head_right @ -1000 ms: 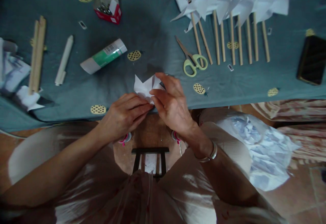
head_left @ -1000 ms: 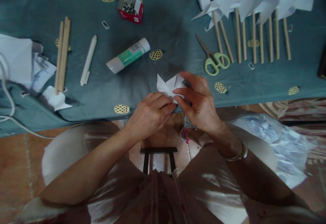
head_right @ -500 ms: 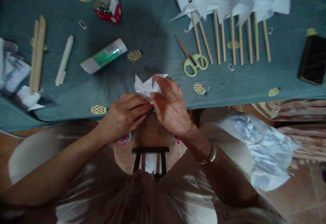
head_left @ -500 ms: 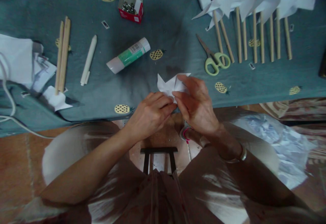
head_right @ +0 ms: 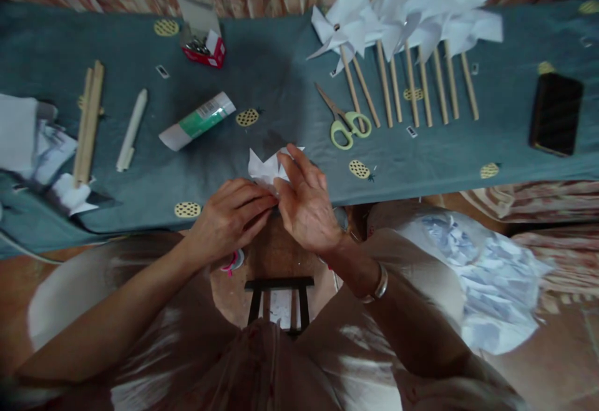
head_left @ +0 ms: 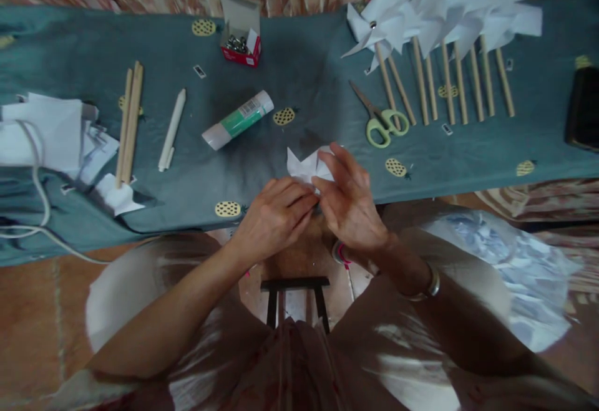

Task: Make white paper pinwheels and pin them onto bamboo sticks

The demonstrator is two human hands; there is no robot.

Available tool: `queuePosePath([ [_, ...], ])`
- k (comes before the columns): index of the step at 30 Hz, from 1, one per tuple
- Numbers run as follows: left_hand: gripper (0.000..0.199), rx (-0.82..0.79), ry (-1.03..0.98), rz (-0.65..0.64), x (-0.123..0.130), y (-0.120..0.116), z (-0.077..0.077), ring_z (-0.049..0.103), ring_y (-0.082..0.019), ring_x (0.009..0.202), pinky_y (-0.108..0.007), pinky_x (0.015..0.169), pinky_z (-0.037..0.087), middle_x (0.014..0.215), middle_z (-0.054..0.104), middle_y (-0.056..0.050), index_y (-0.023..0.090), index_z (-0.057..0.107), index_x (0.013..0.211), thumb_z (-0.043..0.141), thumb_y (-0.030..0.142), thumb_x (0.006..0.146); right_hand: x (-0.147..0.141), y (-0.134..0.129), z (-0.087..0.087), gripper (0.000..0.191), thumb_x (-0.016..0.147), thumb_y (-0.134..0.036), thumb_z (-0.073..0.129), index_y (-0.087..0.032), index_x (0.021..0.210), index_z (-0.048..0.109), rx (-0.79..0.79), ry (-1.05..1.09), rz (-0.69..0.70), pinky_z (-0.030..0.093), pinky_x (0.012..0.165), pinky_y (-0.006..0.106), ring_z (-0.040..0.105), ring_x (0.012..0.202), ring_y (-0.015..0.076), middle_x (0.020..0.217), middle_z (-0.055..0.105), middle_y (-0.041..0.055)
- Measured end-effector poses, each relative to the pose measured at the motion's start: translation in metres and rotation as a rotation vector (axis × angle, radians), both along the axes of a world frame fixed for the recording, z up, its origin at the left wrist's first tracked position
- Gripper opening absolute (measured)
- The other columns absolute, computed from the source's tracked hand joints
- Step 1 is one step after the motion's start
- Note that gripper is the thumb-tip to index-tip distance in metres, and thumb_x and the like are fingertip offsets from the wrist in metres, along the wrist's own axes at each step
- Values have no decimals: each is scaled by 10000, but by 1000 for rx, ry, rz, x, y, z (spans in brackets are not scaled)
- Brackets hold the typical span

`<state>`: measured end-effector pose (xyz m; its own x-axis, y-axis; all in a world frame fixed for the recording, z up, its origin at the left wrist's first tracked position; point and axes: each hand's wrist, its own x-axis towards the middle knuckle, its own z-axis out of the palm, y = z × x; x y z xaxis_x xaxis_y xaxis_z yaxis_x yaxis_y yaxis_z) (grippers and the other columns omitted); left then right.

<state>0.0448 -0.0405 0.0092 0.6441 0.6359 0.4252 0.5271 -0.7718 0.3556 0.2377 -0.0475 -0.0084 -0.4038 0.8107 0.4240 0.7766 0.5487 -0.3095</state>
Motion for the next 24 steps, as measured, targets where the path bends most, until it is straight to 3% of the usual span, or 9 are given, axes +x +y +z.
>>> queuePosePath([
  [6, 180, 15, 23, 14, 2, 2, -2, 638, -232, 953, -362, 780, 502, 1014, 743, -97, 127, 702, 1053, 556, 182, 961, 0, 0, -7, 348, 972, -157, 390, -317, 1168, 630, -104, 108, -4, 399, 1149, 522, 353, 1507, 248, 1481, 539, 43],
  [15, 203, 22, 28, 13, 4, 3, -5, 619, -259, 1061, -401, 843, 474, 1083, 751, -108, 131, 701, 1090, 555, 189, 962, 8, -2, 0, 371, 939, -139, 413, -272, 1198, 642, -179, 115, -19, 384, 1159, 564, 295, 1531, 286, 1520, 486, 65],
  [20, 214, -25, 52, 22, 5, 3, -6, 619, -261, 1093, -409, 871, 465, 1119, 756, -91, 161, 702, 1114, 550, 204, 969, 14, 3, 9, 369, 939, -133, 383, -211, 1179, 652, -178, 165, -30, 376, 1179, 534, 323, 1517, 275, 1482, 519, 110],
  [24, 216, -48, 31, 20, 4, 4, -6, 617, -265, 1097, -412, 873, 459, 1121, 754, -95, 160, 702, 1118, 553, 195, 965, 14, 5, 11, 357, 950, -141, 388, -240, 1162, 657, -194, 120, -26, 343, 1190, 542, 301, 1526, 279, 1505, 503, 83],
])
